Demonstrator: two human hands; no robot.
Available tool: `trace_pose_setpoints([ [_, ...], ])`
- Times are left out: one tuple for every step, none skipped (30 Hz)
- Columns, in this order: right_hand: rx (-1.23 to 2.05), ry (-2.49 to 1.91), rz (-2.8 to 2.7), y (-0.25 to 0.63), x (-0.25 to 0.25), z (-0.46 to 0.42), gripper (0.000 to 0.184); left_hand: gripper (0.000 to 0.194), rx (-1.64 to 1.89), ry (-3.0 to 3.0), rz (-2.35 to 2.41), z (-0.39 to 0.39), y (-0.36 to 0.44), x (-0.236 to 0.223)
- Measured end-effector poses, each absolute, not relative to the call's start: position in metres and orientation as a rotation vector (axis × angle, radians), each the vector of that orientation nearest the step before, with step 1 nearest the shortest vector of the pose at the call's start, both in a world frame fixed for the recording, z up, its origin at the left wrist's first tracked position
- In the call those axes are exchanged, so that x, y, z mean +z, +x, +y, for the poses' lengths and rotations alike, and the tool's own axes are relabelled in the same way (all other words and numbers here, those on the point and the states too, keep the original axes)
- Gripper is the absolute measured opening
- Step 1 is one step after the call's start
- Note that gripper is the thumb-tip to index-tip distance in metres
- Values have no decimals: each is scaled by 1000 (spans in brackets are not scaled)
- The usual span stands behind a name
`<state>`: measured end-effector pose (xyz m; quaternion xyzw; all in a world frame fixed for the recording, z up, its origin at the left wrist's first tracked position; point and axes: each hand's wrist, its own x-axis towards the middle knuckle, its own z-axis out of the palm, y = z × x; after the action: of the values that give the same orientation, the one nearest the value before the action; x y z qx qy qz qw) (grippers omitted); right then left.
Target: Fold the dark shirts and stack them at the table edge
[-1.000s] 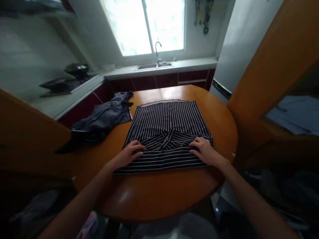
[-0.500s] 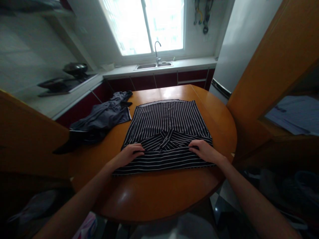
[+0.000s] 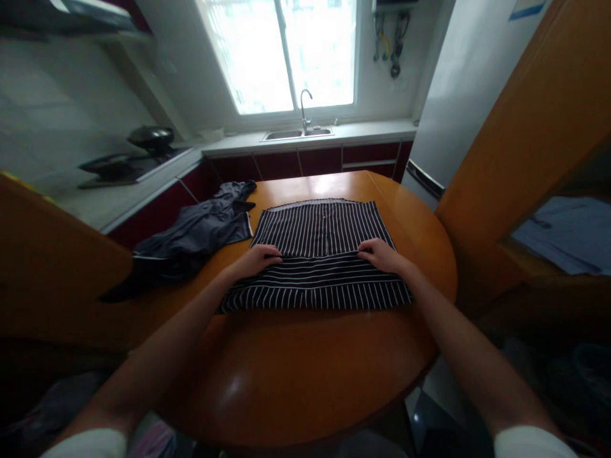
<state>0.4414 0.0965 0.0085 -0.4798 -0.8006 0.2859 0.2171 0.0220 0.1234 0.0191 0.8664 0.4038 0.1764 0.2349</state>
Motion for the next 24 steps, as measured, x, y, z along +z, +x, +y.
trace_pose_setpoints([
  [823, -1352, -2219, 440, 4, 105, 23, 25, 440, 2349, 1120, 132, 22, 13],
  [855, -1373, -2223, 439, 1, 112, 23, 25, 399, 2325, 1127, 139, 23, 8],
  [879, -1392, -2227, 438, -2, 117, 23, 26, 366, 2310, 1130, 146, 23, 3],
  [894, -1404, -2230, 437, -5, 122, 23, 26, 342, 2303, 1134, 151, 23, 0],
  [899, -1408, -2232, 437, -6, 126, 23, 26, 335, 2306, 1139, 155, 23, -3],
  [895, -1405, -2235, 438, -8, 130, 23, 26, 349, 2316, 1149, 159, 23, -4],
  [886, -1398, -2239, 439, -8, 133, 24, 26, 374, 2331, 1157, 163, 24, -5],
  [872, -1393, -2243, 440, -8, 137, 25, 27, 407, 2348, 1162, 167, 24, -5],
  [855, -1393, -2246, 441, -8, 141, 25, 27, 444, 2366, 1165, 172, 25, -4],
  [837, -1397, -2247, 441, -8, 146, 25, 28, 476, 2381, 1167, 176, 26, -4],
  [813, -1409, -2246, 441, -8, 150, 25, 28, 497, 2392, 1171, 181, 27, -4],
  [788, -1427, -2243, 440, -7, 155, 24, 29, 502, 2398, 1174, 186, 28, -4],
  [767, -1445, -2246, 439, -7, 160, 24, 30, 496, 2400, 1177, 190, 29, -4],
  [757, -1459, -2255, 437, -7, 164, 23, 30, 481, 2394, 1177, 194, 30, -5],
  [763, -1470, -2269, 436, -7, 168, 23, 30, 459, 2378, 1173, 196, 30, -5],
  [782, -1479, -2281, 436, -7, 170, 23, 30, 438, 2353, 1169, 198, 28, -4],
  [811, -1483, -2286, 438, -7, 171, 22, 32, 424, 2318, 1171, 198, 25, -3],
  [840, -1485, -2276, 443, -7, 171, 21, 34, 416, 2275, 1184, 197, 19, -1],
  [855, -1492, -2248, 449, -7, 169, 20, 38, 413, 2227, 1207, 194, 12, 3],
  [853, -1507, -2209, 458, -7, 166, 21, 43, 411, 2173, 1237, 190, 2, 6],
  [838, -1527, -2164, 468, -7, 161, 23, 47, 406, 2114, 1270, 185, -9, 10],
  [819, -1552, -2121, 480, -8, 155, 25, 50, 397, 2052, 1301, 179, -21, 14],
  [799, -1581, -2085, 491, -10, 149, 27, 51, 383, 1988, 1327, 172, -33, 18],
  [784, -1612, -2051, 503, -12, 142, 29, 53, 369, 1926, 1351, 165, -44, 21],
])
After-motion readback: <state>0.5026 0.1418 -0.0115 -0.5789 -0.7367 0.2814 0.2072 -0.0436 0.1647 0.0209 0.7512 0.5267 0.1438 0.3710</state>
